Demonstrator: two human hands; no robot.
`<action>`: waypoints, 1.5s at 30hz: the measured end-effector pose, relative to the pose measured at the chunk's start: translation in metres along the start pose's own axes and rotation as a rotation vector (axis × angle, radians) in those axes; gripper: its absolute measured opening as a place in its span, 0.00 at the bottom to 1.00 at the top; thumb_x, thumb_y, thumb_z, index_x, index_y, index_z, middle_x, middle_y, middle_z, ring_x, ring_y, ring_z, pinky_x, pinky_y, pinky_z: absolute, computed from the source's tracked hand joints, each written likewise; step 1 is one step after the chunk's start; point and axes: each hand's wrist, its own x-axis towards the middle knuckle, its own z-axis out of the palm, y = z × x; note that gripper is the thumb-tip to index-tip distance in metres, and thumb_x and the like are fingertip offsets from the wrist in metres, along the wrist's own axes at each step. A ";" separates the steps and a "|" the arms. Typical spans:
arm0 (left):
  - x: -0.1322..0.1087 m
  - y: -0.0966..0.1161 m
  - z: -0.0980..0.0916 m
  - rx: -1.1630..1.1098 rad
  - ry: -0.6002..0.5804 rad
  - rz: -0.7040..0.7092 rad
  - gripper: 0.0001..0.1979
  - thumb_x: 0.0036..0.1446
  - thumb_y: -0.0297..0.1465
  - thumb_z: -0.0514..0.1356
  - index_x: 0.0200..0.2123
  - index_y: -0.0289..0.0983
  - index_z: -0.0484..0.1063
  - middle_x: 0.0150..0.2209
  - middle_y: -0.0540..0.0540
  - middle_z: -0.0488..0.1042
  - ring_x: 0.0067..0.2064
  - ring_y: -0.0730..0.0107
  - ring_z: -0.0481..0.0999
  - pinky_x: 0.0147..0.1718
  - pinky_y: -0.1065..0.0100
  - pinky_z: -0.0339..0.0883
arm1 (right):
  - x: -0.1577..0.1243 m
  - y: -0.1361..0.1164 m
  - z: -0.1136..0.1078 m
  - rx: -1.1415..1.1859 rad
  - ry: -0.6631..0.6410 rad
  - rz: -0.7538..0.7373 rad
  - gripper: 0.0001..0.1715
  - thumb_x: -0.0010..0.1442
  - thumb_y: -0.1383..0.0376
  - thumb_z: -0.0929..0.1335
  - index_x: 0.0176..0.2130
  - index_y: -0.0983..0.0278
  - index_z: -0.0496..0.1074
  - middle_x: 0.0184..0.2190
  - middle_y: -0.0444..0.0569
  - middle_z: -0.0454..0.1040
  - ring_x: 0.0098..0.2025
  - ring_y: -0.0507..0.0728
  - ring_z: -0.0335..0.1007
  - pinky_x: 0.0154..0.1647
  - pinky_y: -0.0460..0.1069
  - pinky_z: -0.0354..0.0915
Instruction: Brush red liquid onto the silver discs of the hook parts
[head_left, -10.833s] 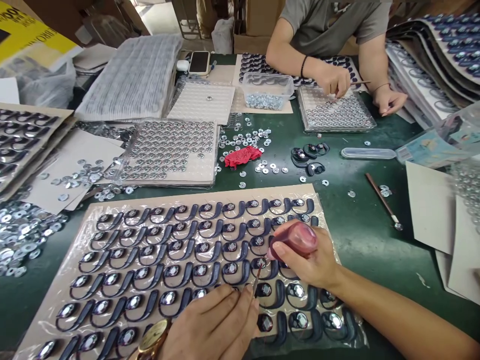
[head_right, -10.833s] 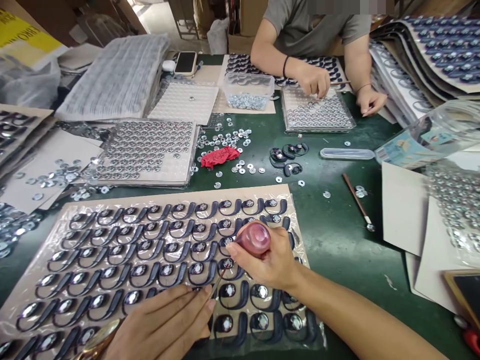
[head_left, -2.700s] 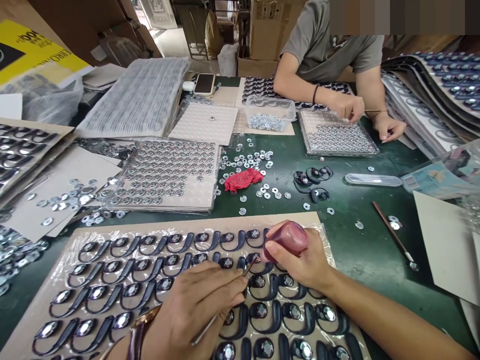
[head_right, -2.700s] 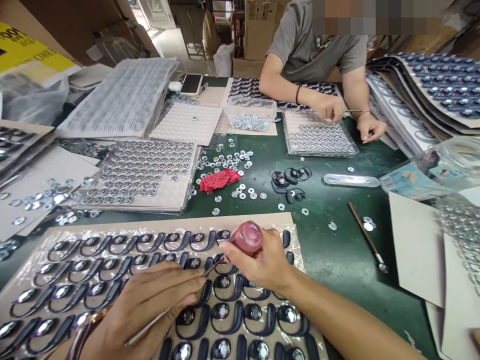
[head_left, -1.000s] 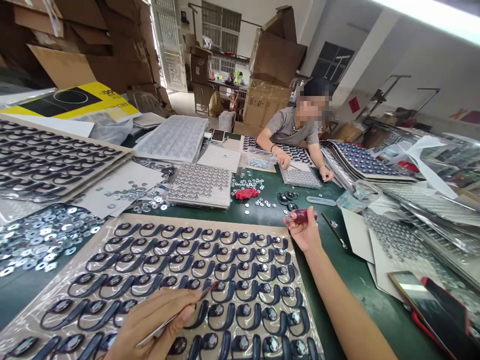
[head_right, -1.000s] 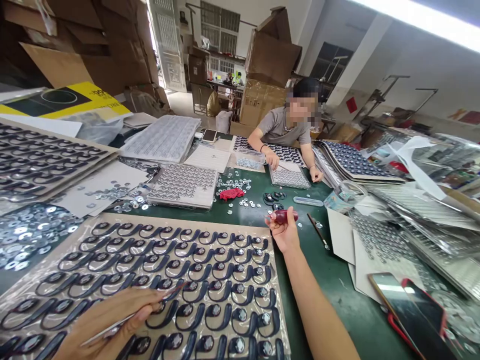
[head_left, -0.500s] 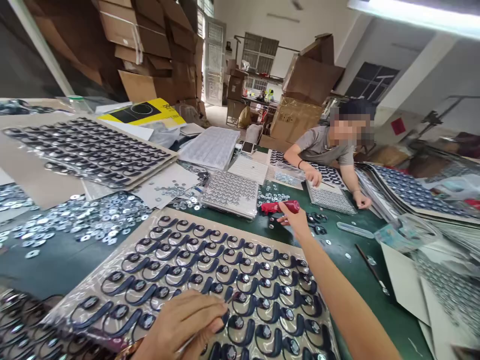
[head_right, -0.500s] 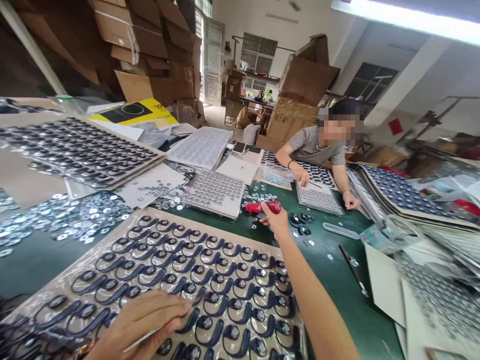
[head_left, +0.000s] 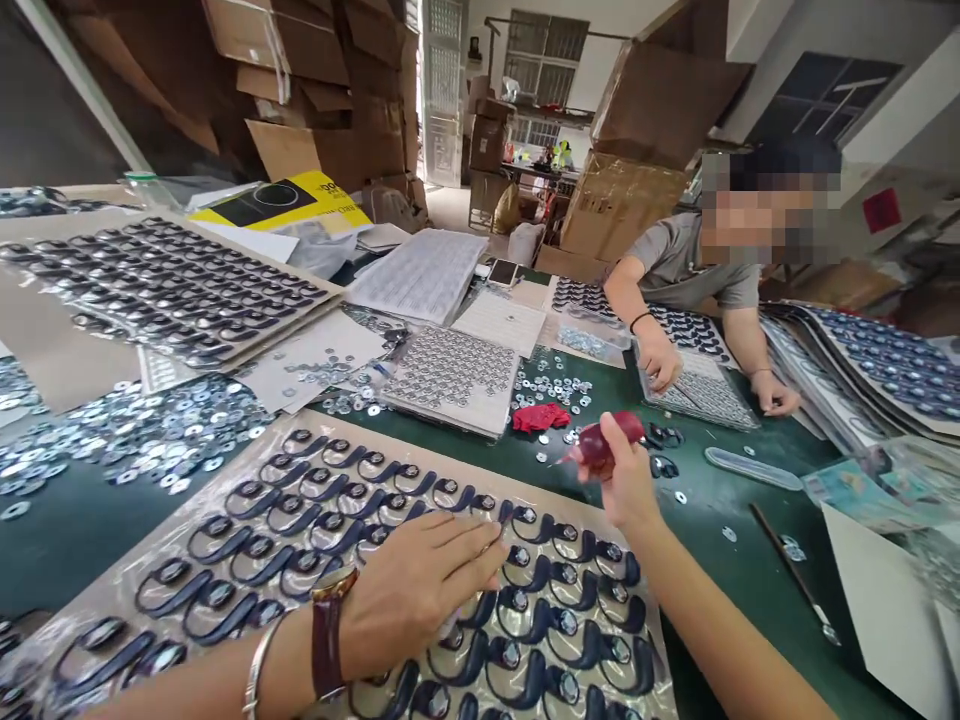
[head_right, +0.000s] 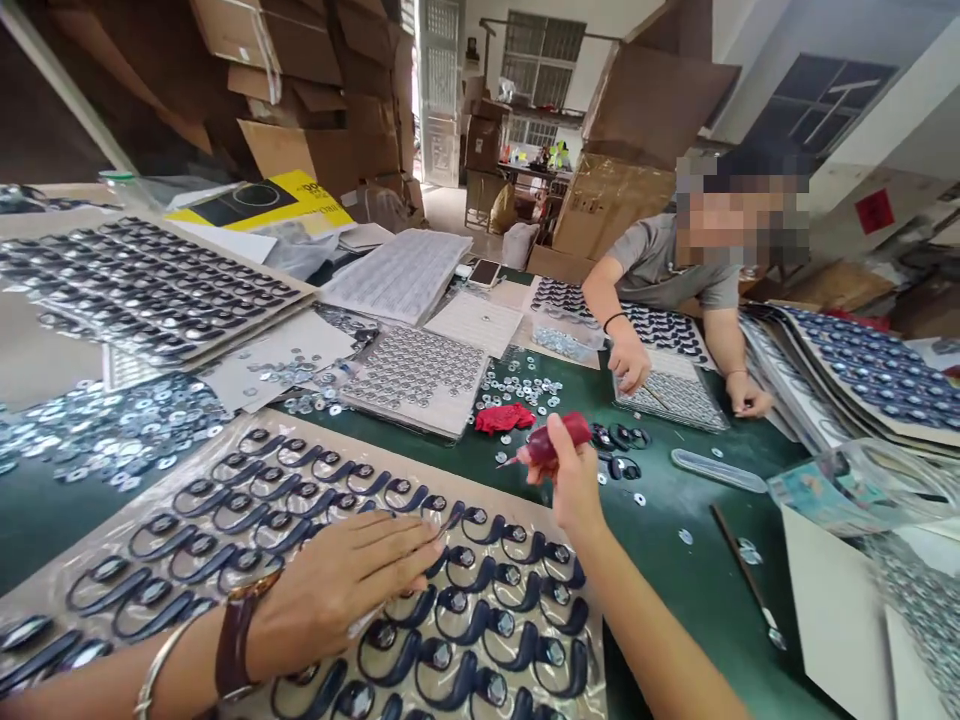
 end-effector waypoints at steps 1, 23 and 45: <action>0.006 -0.004 0.005 0.008 -0.016 0.013 0.18 0.60 0.22 0.52 0.54 0.30 0.63 0.49 0.40 0.73 0.50 0.61 0.73 0.44 0.59 0.72 | -0.002 0.004 0.002 0.007 -0.019 0.013 0.22 0.57 0.51 0.66 0.25 0.66 0.69 0.15 0.44 0.71 0.12 0.50 0.63 0.11 0.44 0.60; 0.037 -0.004 0.016 0.027 -0.046 0.149 0.15 0.62 0.23 0.48 0.44 0.27 0.72 0.42 0.38 0.77 0.44 0.61 0.77 0.44 0.61 0.73 | -0.027 0.026 -0.002 -0.333 -0.305 -0.122 0.09 0.55 0.60 0.69 0.35 0.62 0.70 0.20 0.45 0.76 0.22 0.56 0.73 0.23 0.48 0.70; 0.037 -0.006 0.016 0.003 -0.043 0.137 0.17 0.62 0.22 0.45 0.44 0.26 0.72 0.42 0.36 0.76 0.46 0.61 0.76 0.45 0.60 0.73 | -0.023 0.023 -0.004 -0.562 -0.181 -0.181 0.15 0.59 0.56 0.66 0.29 0.65 0.71 0.18 0.45 0.74 0.17 0.51 0.66 0.20 0.45 0.64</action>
